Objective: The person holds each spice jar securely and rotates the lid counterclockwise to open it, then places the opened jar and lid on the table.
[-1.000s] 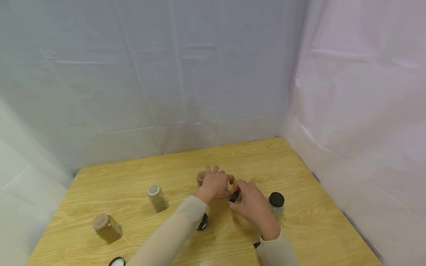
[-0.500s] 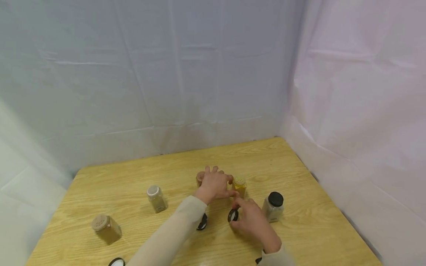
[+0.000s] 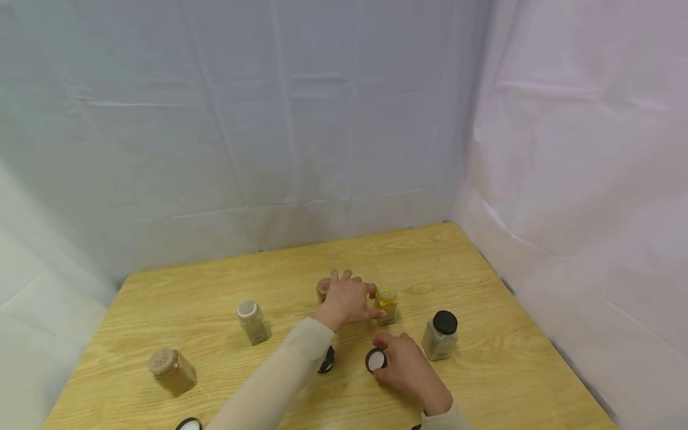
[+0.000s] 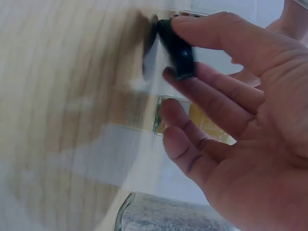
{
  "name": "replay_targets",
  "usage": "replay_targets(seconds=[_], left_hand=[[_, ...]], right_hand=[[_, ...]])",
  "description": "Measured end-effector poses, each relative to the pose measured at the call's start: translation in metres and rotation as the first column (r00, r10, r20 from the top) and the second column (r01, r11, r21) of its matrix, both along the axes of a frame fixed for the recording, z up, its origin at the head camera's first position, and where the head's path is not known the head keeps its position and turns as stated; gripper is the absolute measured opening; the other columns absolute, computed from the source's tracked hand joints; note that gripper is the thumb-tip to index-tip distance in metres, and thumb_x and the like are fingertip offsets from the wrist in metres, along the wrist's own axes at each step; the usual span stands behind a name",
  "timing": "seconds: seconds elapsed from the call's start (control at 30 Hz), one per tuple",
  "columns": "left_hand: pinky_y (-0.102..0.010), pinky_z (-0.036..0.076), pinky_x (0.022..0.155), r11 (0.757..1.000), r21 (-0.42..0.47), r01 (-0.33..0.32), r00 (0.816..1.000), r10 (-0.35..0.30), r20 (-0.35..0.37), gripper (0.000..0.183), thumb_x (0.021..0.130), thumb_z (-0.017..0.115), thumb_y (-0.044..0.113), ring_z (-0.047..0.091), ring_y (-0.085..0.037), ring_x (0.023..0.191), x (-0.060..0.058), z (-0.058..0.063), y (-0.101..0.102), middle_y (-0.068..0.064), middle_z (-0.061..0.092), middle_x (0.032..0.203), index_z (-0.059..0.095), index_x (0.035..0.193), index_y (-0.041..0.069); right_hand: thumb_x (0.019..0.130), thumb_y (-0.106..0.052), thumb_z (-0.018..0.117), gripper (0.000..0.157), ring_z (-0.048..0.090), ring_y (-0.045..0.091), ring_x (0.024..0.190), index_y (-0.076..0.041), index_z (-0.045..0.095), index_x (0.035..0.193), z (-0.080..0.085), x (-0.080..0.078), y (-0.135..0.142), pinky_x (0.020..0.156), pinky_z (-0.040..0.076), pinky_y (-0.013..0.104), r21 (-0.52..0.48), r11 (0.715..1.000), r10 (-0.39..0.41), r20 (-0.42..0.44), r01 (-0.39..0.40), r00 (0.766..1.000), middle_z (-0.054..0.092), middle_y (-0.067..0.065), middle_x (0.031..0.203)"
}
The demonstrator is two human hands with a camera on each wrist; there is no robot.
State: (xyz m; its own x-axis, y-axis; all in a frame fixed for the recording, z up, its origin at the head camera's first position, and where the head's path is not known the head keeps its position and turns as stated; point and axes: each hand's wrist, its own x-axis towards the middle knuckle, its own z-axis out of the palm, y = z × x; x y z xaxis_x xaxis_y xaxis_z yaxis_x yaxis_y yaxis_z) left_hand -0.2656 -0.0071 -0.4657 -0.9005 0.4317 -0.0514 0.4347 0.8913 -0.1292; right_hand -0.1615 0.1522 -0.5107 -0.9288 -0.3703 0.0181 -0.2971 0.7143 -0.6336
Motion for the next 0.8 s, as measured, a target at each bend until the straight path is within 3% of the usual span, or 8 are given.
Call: replay_targets(seconds=[0.13,0.3,0.4,0.5,0.6,0.67,0.73,0.8], left_hand=[[-0.062,0.034,0.119,1.000,0.002,-0.003,1.000,0.003,-0.008,0.057,0.089,0.057,0.083,0.058,-0.029,0.131,0.002,0.002,0.000,0.006,0.074,0.121,0.074,0.124,0.042],[-0.062,0.033,0.120,1.000,-0.018,-0.015,1.000,0.014,-0.009,0.063,0.089,0.056,0.084,0.056,-0.030,0.135,0.002,0.004,0.001,0.005,0.072,0.127,0.070,0.134,0.042],[-0.062,0.032,0.121,0.999,-0.027,-0.026,1.000,0.026,0.014,0.073,0.088,0.056,0.085,0.052,-0.031,0.142,0.004,0.004,0.002,0.003,0.068,0.139,0.060,0.146,0.041],[-0.062,0.032,0.121,1.000,-0.013,-0.020,1.000,0.021,0.008,0.079,0.089,0.058,0.083,0.049,-0.031,0.144,0.007,0.007,0.001,0.001,0.064,0.146,0.051,0.155,0.039],[-0.055,0.040,0.116,0.995,0.093,0.021,0.997,-0.014,-0.071,0.067,0.097,0.061,0.069,0.056,-0.027,0.136,0.012,0.015,-0.001,0.001,0.067,0.141,0.053,0.153,0.034],[-0.047,0.049,0.108,0.964,0.255,0.078,0.992,-0.049,-0.120,0.052,0.102,0.063,0.054,0.065,-0.023,0.123,0.017,0.021,-0.001,0.000,0.073,0.130,0.059,0.148,0.028],[-0.036,0.057,0.091,0.892,0.422,0.165,0.982,-0.111,-0.152,0.040,0.104,0.064,0.038,0.071,-0.019,0.104,0.024,0.027,0.000,-0.001,0.077,0.118,0.065,0.140,0.022],[-0.026,0.057,0.075,0.810,0.531,0.251,0.968,-0.192,-0.164,0.034,0.104,0.065,0.030,0.072,-0.014,0.091,0.031,0.030,0.003,-0.002,0.079,0.110,0.069,0.135,0.018]], right_hand=[[0.075,-0.006,0.090,0.044,0.067,0.021,0.090,-0.001,0.074,0.116,-0.001,-0.001,0.000,0.092,0.054,0.049,0.033,0.999,0.031,-0.026,-0.030,0.999,0.078,0.007,0.107],[0.072,-0.003,0.090,0.039,0.057,0.016,0.084,-0.005,0.076,0.108,-0.003,-0.002,-0.002,0.086,0.053,0.045,0.074,0.997,-0.005,-0.035,0.008,0.999,0.077,0.002,0.100],[0.072,-0.002,0.089,0.040,0.060,0.020,0.089,-0.004,0.075,0.109,-0.002,-0.002,-0.003,0.089,0.054,0.051,0.077,0.997,-0.019,-0.019,0.020,1.000,0.076,0.005,0.101],[0.075,-0.006,0.090,0.044,0.066,0.029,0.100,0.000,0.073,0.116,0.006,0.001,-0.004,0.094,0.054,0.057,0.078,0.997,-0.024,-0.014,0.025,1.000,0.075,0.011,0.110],[0.082,-0.012,0.089,0.046,0.068,0.027,0.095,-0.001,0.072,0.123,0.027,0.010,-0.002,0.080,0.058,0.044,0.057,0.996,-0.063,-0.010,0.064,0.998,0.073,0.014,0.116],[0.087,-0.014,0.085,0.037,0.066,0.016,0.082,-0.004,0.074,0.121,0.046,0.017,0.003,0.069,0.055,0.033,0.036,0.994,-0.099,-0.049,0.100,0.994,0.074,0.011,0.112],[0.091,-0.014,0.082,0.026,0.057,0.004,0.068,-0.007,0.076,0.115,0.066,0.022,0.009,0.059,0.048,0.025,-0.002,0.991,-0.136,-0.146,0.137,0.980,0.075,0.006,0.103],[0.093,-0.013,0.080,0.015,0.048,-0.002,0.060,-0.010,0.078,0.107,0.082,0.025,0.018,0.054,0.043,0.022,-0.034,0.985,-0.171,-0.307,0.169,0.936,0.075,0.002,0.093]])
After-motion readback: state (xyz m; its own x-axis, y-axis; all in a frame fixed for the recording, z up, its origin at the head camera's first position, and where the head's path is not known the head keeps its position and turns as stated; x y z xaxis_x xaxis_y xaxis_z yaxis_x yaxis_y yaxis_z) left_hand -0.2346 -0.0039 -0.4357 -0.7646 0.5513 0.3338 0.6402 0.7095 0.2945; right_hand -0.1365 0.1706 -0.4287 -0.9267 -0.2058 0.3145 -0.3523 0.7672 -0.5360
